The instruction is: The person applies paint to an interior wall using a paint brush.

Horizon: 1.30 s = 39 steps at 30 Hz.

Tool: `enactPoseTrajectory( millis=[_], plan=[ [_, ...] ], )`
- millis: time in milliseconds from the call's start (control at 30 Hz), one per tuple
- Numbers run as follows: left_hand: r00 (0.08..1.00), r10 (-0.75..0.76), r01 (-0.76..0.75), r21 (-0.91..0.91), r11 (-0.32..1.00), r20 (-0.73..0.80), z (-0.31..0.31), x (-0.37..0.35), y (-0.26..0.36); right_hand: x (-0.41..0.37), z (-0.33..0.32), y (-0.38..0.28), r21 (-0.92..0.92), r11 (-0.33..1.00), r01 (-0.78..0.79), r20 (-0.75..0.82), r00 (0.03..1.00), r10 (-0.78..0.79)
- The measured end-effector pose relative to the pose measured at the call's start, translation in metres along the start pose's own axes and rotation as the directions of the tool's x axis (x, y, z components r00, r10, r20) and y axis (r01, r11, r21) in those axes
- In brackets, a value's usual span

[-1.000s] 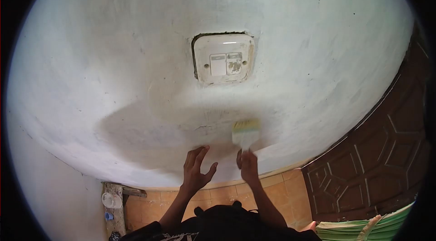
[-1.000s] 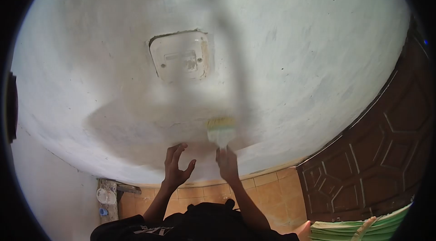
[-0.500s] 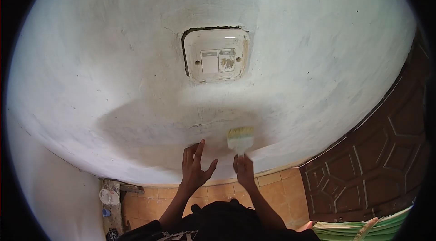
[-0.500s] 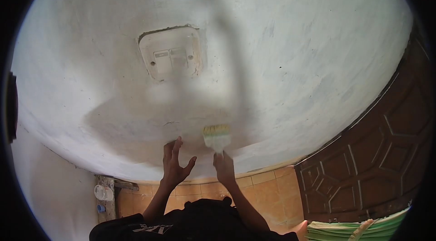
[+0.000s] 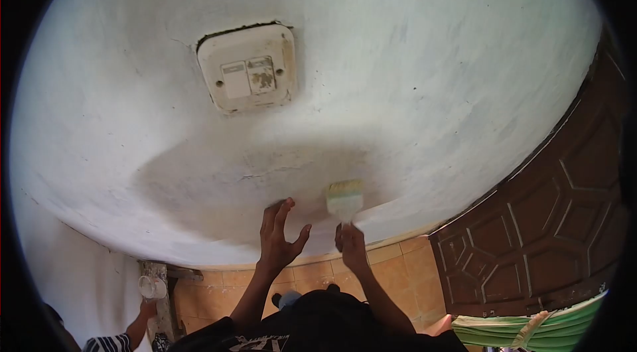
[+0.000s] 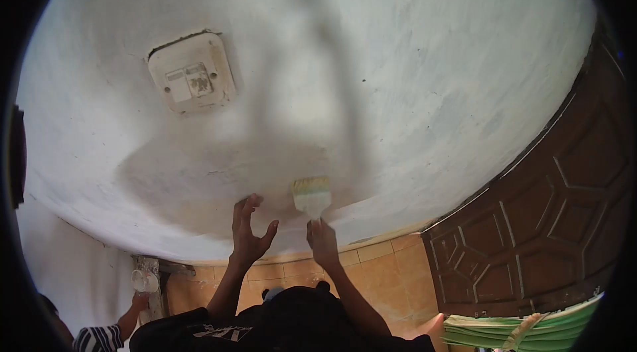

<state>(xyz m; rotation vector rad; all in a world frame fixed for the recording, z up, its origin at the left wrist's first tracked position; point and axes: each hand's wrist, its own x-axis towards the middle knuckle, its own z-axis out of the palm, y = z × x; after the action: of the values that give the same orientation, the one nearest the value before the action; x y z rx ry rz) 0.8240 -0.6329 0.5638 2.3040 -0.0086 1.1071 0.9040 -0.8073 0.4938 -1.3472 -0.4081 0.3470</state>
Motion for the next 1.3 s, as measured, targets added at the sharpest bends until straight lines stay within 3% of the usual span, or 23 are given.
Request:
enactPoseTrajectory(
  millis=[100,333,433,467,533,633,733,767,933,1000,1033,1067,1133,1233,1300],
  plan=[
    [0.999,-0.035,0.027,0.18,0.983,0.037,0.006,0.005,0.01,-0.021,-0.01,-0.003,0.03,0.994,-0.105,0.036,0.994,0.104],
    [0.989,-0.084,0.065,0.16,0.985,0.118,0.0,0.003,0.011,0.028,-0.018,-0.09,-0.003,0.987,0.16,-0.029,0.987,-0.16],
    [0.989,-0.065,0.042,0.16,0.986,0.136,-0.003,0.006,0.01,0.043,-0.023,-0.031,0.081,0.986,0.146,-0.02,0.989,-0.145],
    [0.992,-0.051,0.034,0.144,0.989,0.112,-0.002,0.004,0.009,0.037,-0.022,-0.009,0.05,0.976,0.212,-0.031,0.977,-0.21],
    [0.996,-0.021,0.009,0.132,0.991,0.092,0.002,0.006,0.003,0.008,-0.019,0.019,0.081,0.997,-0.002,-0.082,0.997,0.009],
    [0.993,-0.022,0.003,0.155,0.988,0.117,0.003,-0.003,0.0,-0.025,-0.017,0.007,0.07,0.988,-0.134,-0.057,0.989,0.138],
    [0.995,-0.044,0.028,0.159,0.987,0.095,0.008,0.0,0.002,-0.011,-0.023,-0.045,-0.059,0.996,0.063,-0.112,0.991,-0.069],
    [0.995,-0.045,0.03,0.157,0.987,0.09,0.01,0.0,0.004,-0.002,-0.024,-0.065,0.038,0.985,0.168,-0.124,0.979,-0.162],
    [0.999,0.035,-0.033,0.192,0.981,-0.004,0.015,0.003,0.004,0.027,-0.048,-0.093,0.115,0.972,0.205,-0.069,0.978,-0.198],
    [0.999,0.004,0.003,0.183,0.983,-0.04,0.02,-0.001,0.005,0.04,-0.062,-0.052,0.102,0.975,0.199,-0.045,0.98,-0.195],
    [0.998,-0.008,0.019,0.177,0.984,-0.065,0.024,-0.001,0.007,0.034,-0.066,-0.026,-0.035,0.986,0.16,-0.098,0.982,-0.163],
    [0.996,-0.03,0.042,0.147,0.988,-0.082,0.028,0.0,0.011,0.024,-0.073,0.0,-0.026,0.989,0.146,-0.065,0.987,-0.147],
    [0.99,-0.082,0.092,0.088,0.992,-0.118,0.036,0.001,0.02,-0.004,-0.074,0.001,-0.001,1.0,-0.021,-0.09,0.996,0.021],
    [0.994,-0.043,0.044,0.007,0.999,-0.099,0.051,0.005,0.031,-0.006,-0.088,-0.026,0.104,0.994,-0.013,-0.058,0.998,0.019],
    [0.996,-0.071,0.066,-0.081,0.994,-0.052,0.062,0.014,0.047,0.011,-0.096,-0.079,0.009,0.988,0.154,-0.097,0.984,-0.152]
  ],
)
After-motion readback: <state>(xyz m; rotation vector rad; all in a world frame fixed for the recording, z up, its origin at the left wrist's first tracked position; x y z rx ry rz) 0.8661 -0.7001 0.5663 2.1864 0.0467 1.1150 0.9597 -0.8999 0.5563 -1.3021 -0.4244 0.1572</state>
